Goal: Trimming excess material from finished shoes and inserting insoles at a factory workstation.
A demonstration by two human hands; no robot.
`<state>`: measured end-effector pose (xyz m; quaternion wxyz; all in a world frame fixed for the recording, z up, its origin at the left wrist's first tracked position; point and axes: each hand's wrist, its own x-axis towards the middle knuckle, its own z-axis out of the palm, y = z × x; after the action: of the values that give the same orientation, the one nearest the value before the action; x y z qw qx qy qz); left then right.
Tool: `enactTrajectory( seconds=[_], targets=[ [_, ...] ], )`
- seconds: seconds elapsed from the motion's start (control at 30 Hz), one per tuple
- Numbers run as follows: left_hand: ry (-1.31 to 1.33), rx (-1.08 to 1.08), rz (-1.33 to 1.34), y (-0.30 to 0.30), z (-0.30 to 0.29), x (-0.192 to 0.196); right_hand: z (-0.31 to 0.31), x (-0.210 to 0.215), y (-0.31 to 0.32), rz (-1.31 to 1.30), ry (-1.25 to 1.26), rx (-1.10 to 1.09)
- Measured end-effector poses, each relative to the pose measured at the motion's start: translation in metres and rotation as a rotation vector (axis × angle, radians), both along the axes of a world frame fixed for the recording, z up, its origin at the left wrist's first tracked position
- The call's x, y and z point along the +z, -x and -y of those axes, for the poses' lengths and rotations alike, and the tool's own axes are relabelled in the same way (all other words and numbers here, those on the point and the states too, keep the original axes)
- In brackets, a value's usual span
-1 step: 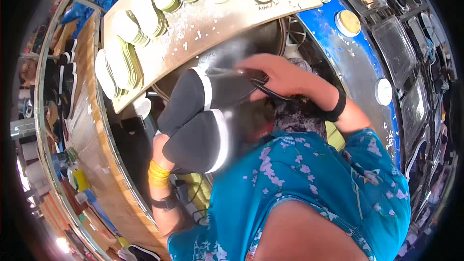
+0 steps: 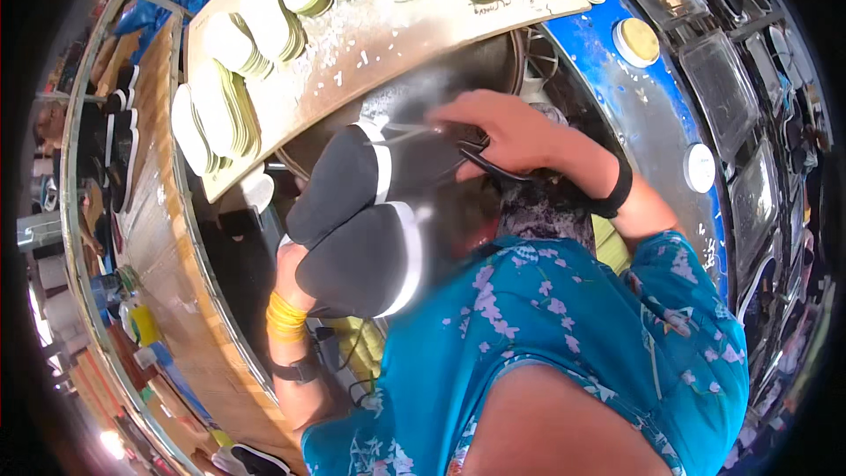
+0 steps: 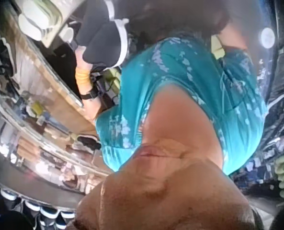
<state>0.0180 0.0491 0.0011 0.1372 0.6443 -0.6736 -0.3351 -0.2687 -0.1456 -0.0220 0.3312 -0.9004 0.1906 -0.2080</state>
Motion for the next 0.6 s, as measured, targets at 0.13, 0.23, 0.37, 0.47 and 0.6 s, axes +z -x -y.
enactTrajectory(
  seconds=[0.13,0.23,0.37,0.47,0.6],
  targets=[
    [0.043,-0.011,-0.118,-0.02,-0.008,-0.007,-0.003,0.006,-0.002,-0.192,-0.056,0.007],
    [0.174,-0.052,-0.02,-0.02,-0.003,-0.01,-0.01,-0.02,0.013,-0.322,-0.12,-0.038],
    [0.332,-0.034,0.055,-0.033,-0.001,-0.023,-0.024,-0.033,0.039,-0.335,-0.254,-0.067],
    [0.504,-0.01,0.17,-0.056,-0.012,-0.054,-0.037,-0.033,0.045,-0.188,-0.289,-0.08],
    [0.594,0.036,0.217,-0.049,-0.006,-0.051,-0.038,-0.012,0.02,-0.134,-0.159,0.012]
  ],
)
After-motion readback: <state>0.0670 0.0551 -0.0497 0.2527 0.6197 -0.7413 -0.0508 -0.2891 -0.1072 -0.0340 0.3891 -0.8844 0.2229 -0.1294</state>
